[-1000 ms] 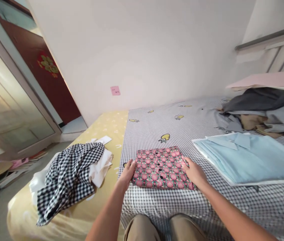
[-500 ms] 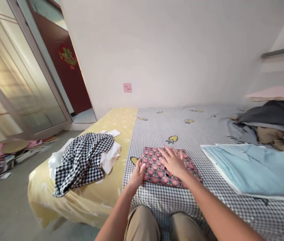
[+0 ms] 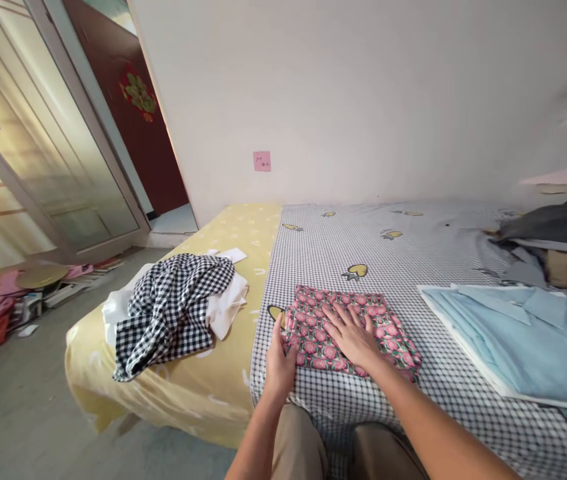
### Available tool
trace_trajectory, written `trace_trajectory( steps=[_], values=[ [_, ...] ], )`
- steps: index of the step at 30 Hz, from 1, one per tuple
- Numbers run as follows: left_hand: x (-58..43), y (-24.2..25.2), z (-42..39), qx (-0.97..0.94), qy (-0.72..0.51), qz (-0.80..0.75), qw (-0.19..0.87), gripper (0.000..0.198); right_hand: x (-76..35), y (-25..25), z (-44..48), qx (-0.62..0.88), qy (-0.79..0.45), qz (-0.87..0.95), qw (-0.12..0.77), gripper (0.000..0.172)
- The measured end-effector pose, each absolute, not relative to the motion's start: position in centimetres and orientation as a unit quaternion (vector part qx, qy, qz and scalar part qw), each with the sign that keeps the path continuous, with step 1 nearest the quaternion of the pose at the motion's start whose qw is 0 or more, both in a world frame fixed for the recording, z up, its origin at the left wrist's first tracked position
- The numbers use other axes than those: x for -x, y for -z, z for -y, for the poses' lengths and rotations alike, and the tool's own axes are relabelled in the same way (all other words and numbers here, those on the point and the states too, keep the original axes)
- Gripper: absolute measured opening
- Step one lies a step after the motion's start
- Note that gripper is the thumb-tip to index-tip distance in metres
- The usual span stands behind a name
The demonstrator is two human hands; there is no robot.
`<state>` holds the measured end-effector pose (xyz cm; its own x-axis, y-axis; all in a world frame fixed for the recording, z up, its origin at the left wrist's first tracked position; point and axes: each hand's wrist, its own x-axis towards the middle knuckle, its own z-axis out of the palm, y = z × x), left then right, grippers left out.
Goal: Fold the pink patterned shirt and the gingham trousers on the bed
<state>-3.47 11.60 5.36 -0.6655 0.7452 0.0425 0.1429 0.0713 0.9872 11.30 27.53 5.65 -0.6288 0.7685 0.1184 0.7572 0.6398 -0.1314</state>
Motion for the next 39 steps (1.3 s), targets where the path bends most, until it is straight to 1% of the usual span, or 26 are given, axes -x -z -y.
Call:
trace_trajectory(
  steps=[5,10,13,14,16,18,20,22,24,26,28,29,31,33,36,39],
  values=[
    [3.6,-5.2,-11.6,-0.321,-0.602,-0.704,0.196,0.074,-11.3,-5.5,-27.6,0.422,-0.042,0.901,0.088,0.057],
    [4.3,-5.8,-10.4,-0.31,-0.543,-0.76,0.179,0.072,-11.2,-5.1,-27.8,0.415,-0.067,0.9,0.117,0.057],
    [5.7,-6.9,-9.1,-0.245,-0.488,-0.824,0.152,0.058,-11.2,-5.0,-27.9,0.408,-0.077,0.901,0.127,0.058],
    [6.1,-7.5,-8.9,-0.228,-0.469,-0.844,0.121,0.052,-11.2,-5.0,-27.9,0.407,-0.08,0.901,0.129,0.058],
    [6.3,-9.3,-9.1,-0.23,-0.438,-0.869,0.023,0.043,-11.2,-5.2,-27.9,0.407,-0.093,0.899,0.133,0.057],
    [5.5,-11.5,-10.4,-0.29,-0.41,-0.86,-0.085,0.042,-11.3,-5.4,-27.7,0.402,-0.104,0.899,0.138,0.056],
    [3.9,-13.5,-12.7,-0.389,-0.377,-0.829,-0.14,0.044,-11.4,-5.6,-27.5,0.39,-0.097,0.903,0.154,0.055],
    [2.2,-14.6,-15.4,-0.501,-0.348,-0.781,-0.135,0.047,-11.4,-5.9,-27.3,0.381,-0.083,0.905,0.172,0.054],
    [1.2,-14.4,-17.8,-0.601,-0.329,-0.723,-0.085,0.051,-11.4,-6.0,-27.2,0.384,-0.088,0.904,0.167,0.053],
    [1.2,-12.8,-19.4,-0.665,-0.308,-0.681,-0.012,0.052,-11.3,-6.1,-27.3,0.39,-0.107,0.902,0.149,0.051],
    [2.0,-10.5,-20.1,-0.672,-0.284,-0.683,0.049,0.051,-11.1,-5.9,-27.5,0.395,-0.122,0.899,0.145,0.051],
    [2.5,-9.3,-20.1,-0.657,-0.277,-0.699,0.063,0.051,-11.1,-5.8,-27.6,0.397,-0.126,0.897,0.151,0.052],
    [3.2,-7.4,-20.0,-0.619,-0.263,-0.737,0.062,0.051,-11.0,-5.7,-27.7,0.394,-0.132,0.894,0.166,0.053],
    [3.5,-6.4,-19.9,-0.596,-0.223,-0.771,0.037,0.053,-11.0,-6.0,-27.7,0.394,-0.141,0.892,0.171,0.053],
    [3.4,-6.0,-20.0,-0.587,-0.142,-0.797,-0.009,0.056,-11.2,-7.0,-27.5,0.39,-0.156,0.891,0.173,0.053],
    [3.3,-6.0,-20.3,-0.584,-0.109,-0.804,-0.041,0.058,-12.0,-8.0,-26.9,0.384,-0.155,0.893,0.179,0.057]
  ],
)
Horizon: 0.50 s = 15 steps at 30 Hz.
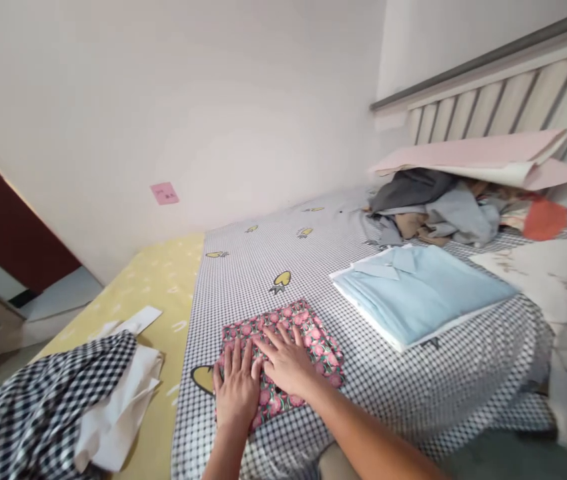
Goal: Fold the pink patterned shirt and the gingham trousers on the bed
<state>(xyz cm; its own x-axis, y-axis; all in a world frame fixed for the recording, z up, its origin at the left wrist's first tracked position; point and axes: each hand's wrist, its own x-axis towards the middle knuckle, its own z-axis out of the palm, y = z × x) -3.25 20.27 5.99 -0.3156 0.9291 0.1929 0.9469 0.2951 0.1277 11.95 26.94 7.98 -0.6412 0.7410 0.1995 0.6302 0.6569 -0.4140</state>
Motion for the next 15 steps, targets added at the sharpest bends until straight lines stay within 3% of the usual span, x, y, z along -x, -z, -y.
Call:
trace_trajectory(
  steps=[6,15],
  values=[
    [3.2,-5.9,-20.4,0.566,0.105,0.815,0.065,0.061,-16.7,-7.1,-26.3,0.419,-0.128,0.872,0.217,0.058],
    [2.7,-6.6,-20.2,0.557,0.064,0.822,0.103,0.062,-24.5,-5.3,-28.0,0.575,-0.064,0.792,0.196,0.054]
  ],
)
